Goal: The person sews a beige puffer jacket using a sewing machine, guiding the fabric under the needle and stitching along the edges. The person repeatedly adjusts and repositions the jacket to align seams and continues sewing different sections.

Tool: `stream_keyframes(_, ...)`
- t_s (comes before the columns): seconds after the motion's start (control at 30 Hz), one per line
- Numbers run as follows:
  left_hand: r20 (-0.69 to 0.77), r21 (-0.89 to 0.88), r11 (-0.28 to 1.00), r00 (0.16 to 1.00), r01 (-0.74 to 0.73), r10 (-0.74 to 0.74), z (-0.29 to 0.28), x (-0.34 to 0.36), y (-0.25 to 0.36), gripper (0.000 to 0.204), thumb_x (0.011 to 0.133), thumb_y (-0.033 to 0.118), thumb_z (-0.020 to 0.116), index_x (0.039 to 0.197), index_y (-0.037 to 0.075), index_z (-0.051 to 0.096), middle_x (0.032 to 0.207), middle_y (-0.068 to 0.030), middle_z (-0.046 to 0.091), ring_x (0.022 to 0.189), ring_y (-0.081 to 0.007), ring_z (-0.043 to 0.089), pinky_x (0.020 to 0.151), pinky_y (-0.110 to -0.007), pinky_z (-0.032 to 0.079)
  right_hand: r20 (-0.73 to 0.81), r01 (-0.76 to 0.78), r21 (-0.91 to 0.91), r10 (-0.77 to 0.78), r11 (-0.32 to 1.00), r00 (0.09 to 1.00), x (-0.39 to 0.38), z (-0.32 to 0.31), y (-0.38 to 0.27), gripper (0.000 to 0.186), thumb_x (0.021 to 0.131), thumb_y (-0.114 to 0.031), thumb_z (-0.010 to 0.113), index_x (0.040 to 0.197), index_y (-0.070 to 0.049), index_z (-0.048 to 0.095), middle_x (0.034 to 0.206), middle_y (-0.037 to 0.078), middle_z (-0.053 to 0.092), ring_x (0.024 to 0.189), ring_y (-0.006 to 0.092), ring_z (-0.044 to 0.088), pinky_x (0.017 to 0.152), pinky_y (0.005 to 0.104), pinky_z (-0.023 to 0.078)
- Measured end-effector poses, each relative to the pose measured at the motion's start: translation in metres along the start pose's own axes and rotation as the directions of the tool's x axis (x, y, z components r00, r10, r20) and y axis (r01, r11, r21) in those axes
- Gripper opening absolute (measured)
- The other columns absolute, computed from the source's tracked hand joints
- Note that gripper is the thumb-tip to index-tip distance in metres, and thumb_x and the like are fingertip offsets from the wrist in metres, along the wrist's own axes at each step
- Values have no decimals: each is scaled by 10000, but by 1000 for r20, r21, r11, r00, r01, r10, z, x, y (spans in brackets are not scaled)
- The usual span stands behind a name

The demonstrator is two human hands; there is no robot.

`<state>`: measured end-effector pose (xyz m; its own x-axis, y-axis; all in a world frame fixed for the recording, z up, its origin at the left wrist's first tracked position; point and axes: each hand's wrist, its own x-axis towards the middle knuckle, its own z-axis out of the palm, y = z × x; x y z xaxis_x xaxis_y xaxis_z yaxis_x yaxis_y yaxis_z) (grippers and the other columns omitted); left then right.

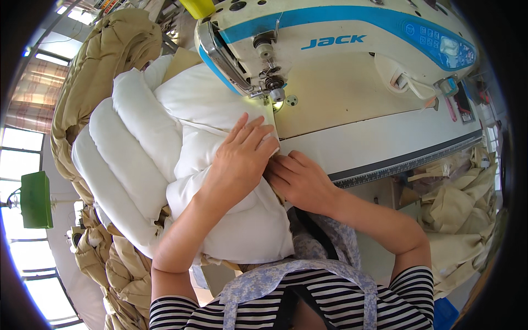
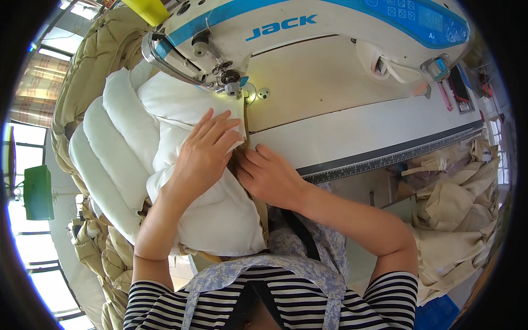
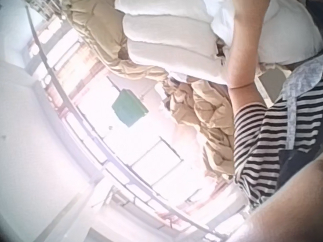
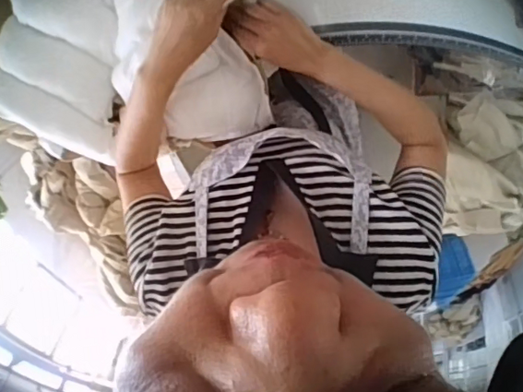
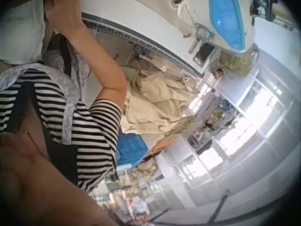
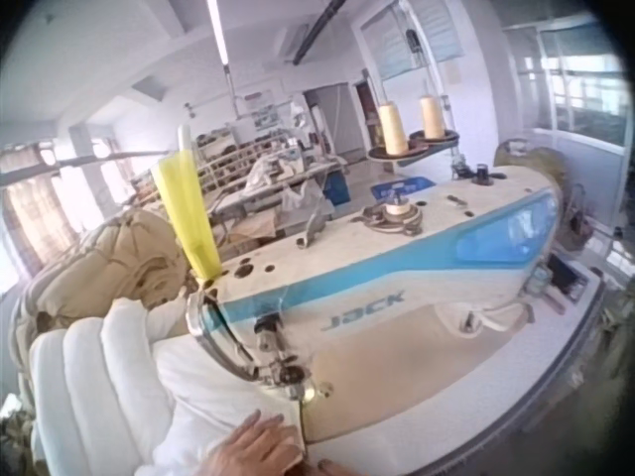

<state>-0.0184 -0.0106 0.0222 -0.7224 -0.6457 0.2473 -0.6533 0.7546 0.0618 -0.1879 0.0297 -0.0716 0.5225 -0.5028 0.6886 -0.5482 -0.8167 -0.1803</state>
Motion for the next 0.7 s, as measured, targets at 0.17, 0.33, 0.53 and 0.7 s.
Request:
stream_keyframes(0.17,37,-12,1000,999,-2,2,15,-6,-2,281,758,-12,681,1022,69,631,1206,-74,656,1136,-305,624,934,-419,516,14,-74,88,73,993,997,-1,-5,-1,205,772,-113,624,941,-7,673,989,113,654,1031,259,592,870,345,458)
stream_keyframes(0.33,44,-140,986,995,90,-84,15,-5,-3,303,769,-6,682,1062,60,645,1161,-84,682,1113,-295,635,922,-416,510,104,-128,87,119,988,987,1,-11,-2,254,762,-85,656,1004,-13,681,1104,154,669,1080,274,607,936,405,467)
stream_keyframes(0.53,38,-155,985,997,79,-74,15,-2,-2,333,779,-5,681,1105,50,649,1119,-103,693,1090,-297,645,923,-414,502,57,-95,67,91,993,994,4,-12,0,212,778,-128,618,945,-6,664,1004,155,657,1014,261,608,890,377,450)
stream_keyframes(0.7,72,-202,971,991,127,-114,16,-1,-5,364,777,-7,684,1135,51,650,1104,-120,700,1074,-293,654,933,-416,493,87,-109,36,105,993,991,4,-14,0,234,781,-121,617,971,4,674,1037,159,671,1051,272,615,945,392,449)
